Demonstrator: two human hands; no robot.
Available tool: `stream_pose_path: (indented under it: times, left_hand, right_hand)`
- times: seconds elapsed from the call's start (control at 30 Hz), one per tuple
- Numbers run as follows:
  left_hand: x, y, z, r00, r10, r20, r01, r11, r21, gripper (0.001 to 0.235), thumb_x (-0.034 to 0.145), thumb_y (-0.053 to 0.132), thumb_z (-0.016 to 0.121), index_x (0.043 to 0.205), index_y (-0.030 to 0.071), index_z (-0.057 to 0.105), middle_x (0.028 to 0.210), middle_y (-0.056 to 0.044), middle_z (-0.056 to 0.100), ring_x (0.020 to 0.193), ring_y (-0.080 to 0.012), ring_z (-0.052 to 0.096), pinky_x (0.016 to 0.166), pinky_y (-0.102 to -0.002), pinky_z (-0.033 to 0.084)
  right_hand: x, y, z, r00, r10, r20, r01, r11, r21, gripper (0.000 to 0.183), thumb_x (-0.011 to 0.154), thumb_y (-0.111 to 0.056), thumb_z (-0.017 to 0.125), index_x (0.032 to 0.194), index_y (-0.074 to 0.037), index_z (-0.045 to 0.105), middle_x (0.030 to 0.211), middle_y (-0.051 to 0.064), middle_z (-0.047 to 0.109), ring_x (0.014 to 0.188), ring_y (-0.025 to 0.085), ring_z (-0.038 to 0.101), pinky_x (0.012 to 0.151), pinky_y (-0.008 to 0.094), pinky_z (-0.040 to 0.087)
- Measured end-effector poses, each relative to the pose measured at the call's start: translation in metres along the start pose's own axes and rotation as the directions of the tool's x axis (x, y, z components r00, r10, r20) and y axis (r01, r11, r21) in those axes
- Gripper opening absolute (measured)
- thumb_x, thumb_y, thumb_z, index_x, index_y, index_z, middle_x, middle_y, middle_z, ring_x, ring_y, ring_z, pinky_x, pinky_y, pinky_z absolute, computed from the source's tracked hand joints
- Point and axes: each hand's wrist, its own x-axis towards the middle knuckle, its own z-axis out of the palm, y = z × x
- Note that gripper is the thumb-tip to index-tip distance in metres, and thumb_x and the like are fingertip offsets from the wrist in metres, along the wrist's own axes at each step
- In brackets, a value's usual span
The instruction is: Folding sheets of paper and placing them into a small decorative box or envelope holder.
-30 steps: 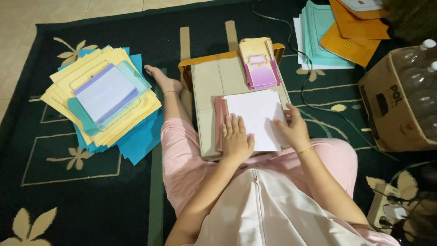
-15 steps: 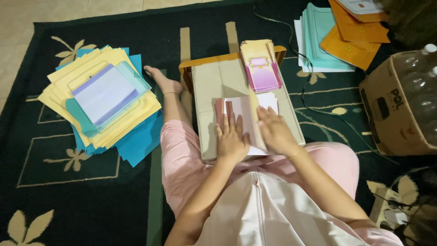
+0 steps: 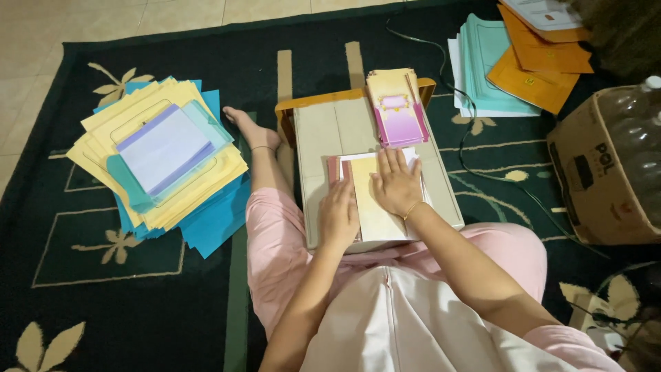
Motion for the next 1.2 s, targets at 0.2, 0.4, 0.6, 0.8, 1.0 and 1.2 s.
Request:
stream_pose_path:
  times: [0.2, 0.4, 0.6, 0.8, 1.0, 1.2]
  left_hand:
    - [-0.002, 0.036, -0.003, 0.939, -0.156, 0.306, 0.035, 0.929, 0.368, 0.066, 0.102, 0.040, 0.036, 0.159, 0.007, 0.030, 0.170, -0.015, 0.020, 0.157, -0.0374, 0.009, 0.120, -0.061, 0.010]
    - [-0.001, 0.041, -0.003, 0.912, -0.237, 0.335, 0.087, 0.909, 0.407, 0.064, 0.104, 0.037, 0.027, 0.163, 0.012, 0.021, 0.173, -0.010, 0.010, 0.159, -0.0309, 0.003, 0.121, -0.061, 0.005]
    - [-0.001, 0.044, -0.008, 0.909, -0.208, 0.362, 0.064, 0.926, 0.372, 0.065, 0.103, 0.034, 0.028, 0.163, 0.009, 0.019, 0.172, -0.012, 0.010, 0.158, -0.0341, 0.001, 0.120, -0.064, 0.006]
    - [0.001, 0.043, -0.006, 0.902, -0.216, 0.373, 0.053, 0.914, 0.402, 0.066, 0.103, 0.035, 0.027, 0.163, 0.009, 0.019, 0.172, -0.012, 0.010, 0.158, -0.0345, 0.002, 0.119, -0.065, 0.008]
    - [0.000, 0.046, -0.009, 0.906, -0.221, 0.361, 0.058, 0.910, 0.410, 0.067, 0.103, 0.036, 0.027, 0.163, 0.010, 0.018, 0.172, -0.012, 0.011, 0.158, -0.0336, 0.001, 0.120, -0.064, 0.008]
    - [-0.003, 0.032, 0.010, 0.952, -0.178, 0.249, 0.067, 0.915, 0.399, 0.064, 0.102, 0.035, 0.033, 0.160, 0.010, 0.028, 0.171, -0.011, 0.017, 0.159, -0.0317, 0.006, 0.122, -0.063, 0.006]
  right_hand:
    - [0.003, 0.000, 0.004, 1.000, 0.022, 0.011, -0.021, 0.999, -0.032, 0.069, 0.105, -0.048, 0.010, 0.166, -0.017, 0.013, 0.174, 0.004, 0.011, 0.160, 0.025, 0.003, 0.122, 0.063, 0.001]
    - [-0.053, -0.009, -0.009, 1.000, 0.001, 0.031, -0.001, 1.000, -0.015, 0.067, 0.107, -0.047, 0.015, 0.166, -0.016, 0.015, 0.174, 0.006, 0.011, 0.160, 0.027, 0.005, 0.122, 0.062, 0.003]
    - [-0.104, -0.003, 0.000, 0.996, -0.057, 0.063, 0.060, 0.997, -0.044, 0.066, 0.107, -0.047, 0.015, 0.166, -0.017, 0.012, 0.173, 0.007, 0.010, 0.159, 0.028, 0.007, 0.117, 0.063, 0.006]
    - [0.006, 0.016, 0.023, 0.989, -0.037, -0.144, 0.023, 0.995, -0.101, 0.065, 0.108, -0.047, 0.019, 0.164, -0.015, 0.023, 0.171, 0.009, 0.024, 0.156, 0.027, 0.021, 0.116, 0.061, 0.009]
    - [0.005, 0.009, 0.013, 0.995, 0.014, -0.099, -0.015, 1.000, -0.004, 0.068, 0.108, -0.050, 0.017, 0.165, -0.013, 0.020, 0.172, 0.011, 0.019, 0.159, 0.026, 0.012, 0.120, 0.059, 0.006]
    - [-0.091, 0.002, 0.016, 0.992, -0.096, -0.080, 0.116, 0.946, 0.304, 0.076, 0.101, -0.034, 0.051, 0.165, -0.011, 0.019, 0.169, 0.023, 0.019, 0.158, 0.035, 0.013, 0.120, 0.060, 0.009]
